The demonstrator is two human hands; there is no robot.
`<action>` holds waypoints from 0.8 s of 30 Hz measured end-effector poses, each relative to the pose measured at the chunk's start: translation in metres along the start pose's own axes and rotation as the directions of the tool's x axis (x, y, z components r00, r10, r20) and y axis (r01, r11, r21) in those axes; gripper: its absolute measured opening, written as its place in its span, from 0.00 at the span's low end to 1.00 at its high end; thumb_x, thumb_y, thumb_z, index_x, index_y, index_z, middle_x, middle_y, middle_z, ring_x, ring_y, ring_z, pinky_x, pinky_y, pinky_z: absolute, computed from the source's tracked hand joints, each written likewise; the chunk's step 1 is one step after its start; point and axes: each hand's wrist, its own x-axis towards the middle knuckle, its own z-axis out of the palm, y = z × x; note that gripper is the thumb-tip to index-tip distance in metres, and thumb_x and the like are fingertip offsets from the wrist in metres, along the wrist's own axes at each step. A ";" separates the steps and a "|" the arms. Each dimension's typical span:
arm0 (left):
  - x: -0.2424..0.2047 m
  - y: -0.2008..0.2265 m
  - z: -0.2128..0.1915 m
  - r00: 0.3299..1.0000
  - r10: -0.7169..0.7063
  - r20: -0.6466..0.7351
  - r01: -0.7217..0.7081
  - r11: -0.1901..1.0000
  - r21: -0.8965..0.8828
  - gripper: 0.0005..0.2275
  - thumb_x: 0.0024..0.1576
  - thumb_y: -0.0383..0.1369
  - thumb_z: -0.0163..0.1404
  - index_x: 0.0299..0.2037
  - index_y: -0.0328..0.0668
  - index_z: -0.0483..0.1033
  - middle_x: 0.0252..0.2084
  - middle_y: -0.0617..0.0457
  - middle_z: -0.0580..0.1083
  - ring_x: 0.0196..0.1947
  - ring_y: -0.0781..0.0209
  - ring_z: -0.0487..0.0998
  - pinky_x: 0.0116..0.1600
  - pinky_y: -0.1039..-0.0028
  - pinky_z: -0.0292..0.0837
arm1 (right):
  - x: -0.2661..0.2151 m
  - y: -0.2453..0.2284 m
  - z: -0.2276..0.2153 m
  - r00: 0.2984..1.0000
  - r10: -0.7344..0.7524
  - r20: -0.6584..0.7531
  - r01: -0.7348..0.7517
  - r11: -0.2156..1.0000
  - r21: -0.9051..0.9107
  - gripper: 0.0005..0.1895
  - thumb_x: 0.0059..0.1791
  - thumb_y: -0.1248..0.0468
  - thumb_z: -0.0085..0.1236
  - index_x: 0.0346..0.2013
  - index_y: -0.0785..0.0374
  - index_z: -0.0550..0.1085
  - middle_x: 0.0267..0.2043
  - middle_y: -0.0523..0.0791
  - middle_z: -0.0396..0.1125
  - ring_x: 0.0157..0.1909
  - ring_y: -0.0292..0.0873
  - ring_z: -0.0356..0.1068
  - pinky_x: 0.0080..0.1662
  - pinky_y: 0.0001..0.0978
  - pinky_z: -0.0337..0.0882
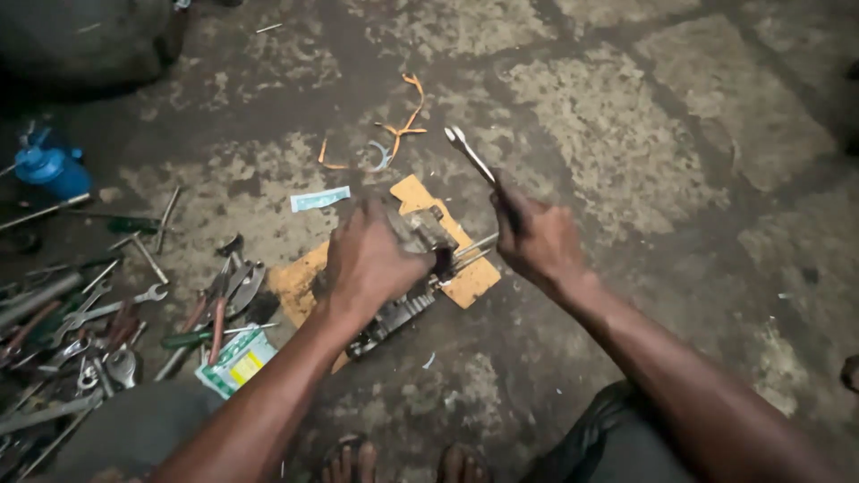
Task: Filing and cleaning a metal engine component in an auto repair workshop.
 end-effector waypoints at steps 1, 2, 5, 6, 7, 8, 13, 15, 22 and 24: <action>0.002 0.002 -0.001 1.000 0.002 0.003 -0.002 1.000 -0.002 0.49 0.35 0.44 0.69 0.64 0.23 0.56 0.57 0.30 0.69 0.56 0.33 0.72 0.60 0.57 0.68 | 0.000 0.000 -0.001 1.000 0.003 0.001 -0.003 1.000 -0.003 0.19 0.53 0.59 0.56 0.60 0.46 0.73 0.29 0.55 0.72 0.26 0.59 0.72 0.29 0.51 0.70; 0.002 0.002 -0.003 1.000 -0.017 0.024 0.017 1.000 0.000 0.48 0.36 0.44 0.68 0.64 0.24 0.57 0.57 0.30 0.70 0.56 0.34 0.73 0.61 0.57 0.69 | -0.001 -0.004 0.000 0.999 -0.052 0.014 0.051 0.998 0.045 0.19 0.53 0.61 0.54 0.60 0.48 0.74 0.29 0.55 0.72 0.27 0.59 0.72 0.30 0.51 0.70; 0.001 0.007 -0.004 0.998 -0.032 0.060 0.032 0.999 -0.003 0.47 0.37 0.44 0.68 0.64 0.25 0.58 0.57 0.32 0.71 0.56 0.35 0.74 0.61 0.58 0.69 | 0.005 -0.015 -0.009 0.958 -0.026 0.287 0.041 0.998 -0.048 0.21 0.52 0.62 0.52 0.60 0.47 0.73 0.27 0.55 0.72 0.26 0.59 0.73 0.30 0.52 0.71; 0.000 0.007 -0.005 0.997 -0.044 0.059 0.045 0.999 -0.009 0.46 0.37 0.44 0.68 0.64 0.26 0.59 0.57 0.33 0.71 0.56 0.36 0.74 0.61 0.58 0.69 | 0.012 -0.021 -0.011 0.853 0.072 0.517 0.032 0.981 -0.189 0.23 0.51 0.61 0.51 0.61 0.43 0.73 0.24 0.57 0.71 0.26 0.59 0.73 0.30 0.51 0.71; 0.001 0.006 -0.006 0.998 -0.049 0.050 0.049 0.999 -0.009 0.46 0.37 0.44 0.68 0.64 0.26 0.59 0.57 0.33 0.71 0.56 0.36 0.74 0.61 0.58 0.69 | 0.012 -0.017 -0.008 0.855 0.063 0.515 0.040 0.982 -0.186 0.23 0.51 0.61 0.51 0.61 0.43 0.73 0.24 0.57 0.71 0.26 0.59 0.73 0.30 0.51 0.71; 0.002 0.006 -0.005 0.998 -0.043 0.056 0.043 0.999 -0.004 0.47 0.37 0.45 0.68 0.64 0.25 0.59 0.57 0.32 0.71 0.56 0.35 0.73 0.61 0.58 0.69 | 0.008 -0.013 -0.005 0.969 0.010 0.247 -0.006 1.000 -0.017 0.21 0.52 0.61 0.51 0.60 0.46 0.73 0.27 0.56 0.72 0.27 0.59 0.73 0.29 0.51 0.71; 0.001 0.007 -0.005 0.999 -0.013 0.035 0.012 1.000 0.015 0.47 0.38 0.45 0.68 0.63 0.22 0.59 0.56 0.30 0.71 0.56 0.34 0.73 0.61 0.58 0.69 | -0.001 -0.003 0.001 0.948 -0.115 0.297 0.127 0.992 -0.021 0.25 0.48 0.60 0.52 0.62 0.51 0.72 0.24 0.56 0.71 0.26 0.61 0.72 0.31 0.55 0.71; 0.005 0.009 -0.008 0.999 -0.024 0.032 0.023 1.000 0.013 0.48 0.37 0.48 0.69 0.63 0.22 0.59 0.56 0.30 0.71 0.56 0.34 0.73 0.61 0.57 0.68 | 0.012 -0.019 -0.015 0.888 0.041 0.458 0.035 0.987 -0.157 0.25 0.47 0.60 0.51 0.61 0.45 0.72 0.25 0.57 0.71 0.27 0.60 0.72 0.31 0.54 0.72; 0.004 0.004 -0.003 1.000 0.007 0.021 -0.007 1.000 -0.002 0.48 0.36 0.46 0.68 0.63 0.23 0.59 0.57 0.30 0.71 0.57 0.35 0.73 0.62 0.58 0.68 | 0.001 -0.006 -0.001 0.903 -0.052 0.426 0.112 0.987 -0.117 0.32 0.41 0.63 0.51 0.63 0.47 0.71 0.25 0.57 0.71 0.24 0.60 0.72 0.27 0.54 0.72; 0.005 0.001 0.000 1.000 0.007 0.012 -0.007 1.000 -0.003 0.51 0.36 0.46 0.69 0.65 0.21 0.55 0.58 0.29 0.69 0.57 0.35 0.73 0.62 0.59 0.68 | 0.006 -0.020 -0.012 0.902 0.103 0.420 -0.054 0.990 -0.128 0.25 0.51 0.58 0.48 0.65 0.43 0.69 0.24 0.57 0.71 0.24 0.60 0.72 0.31 0.54 0.72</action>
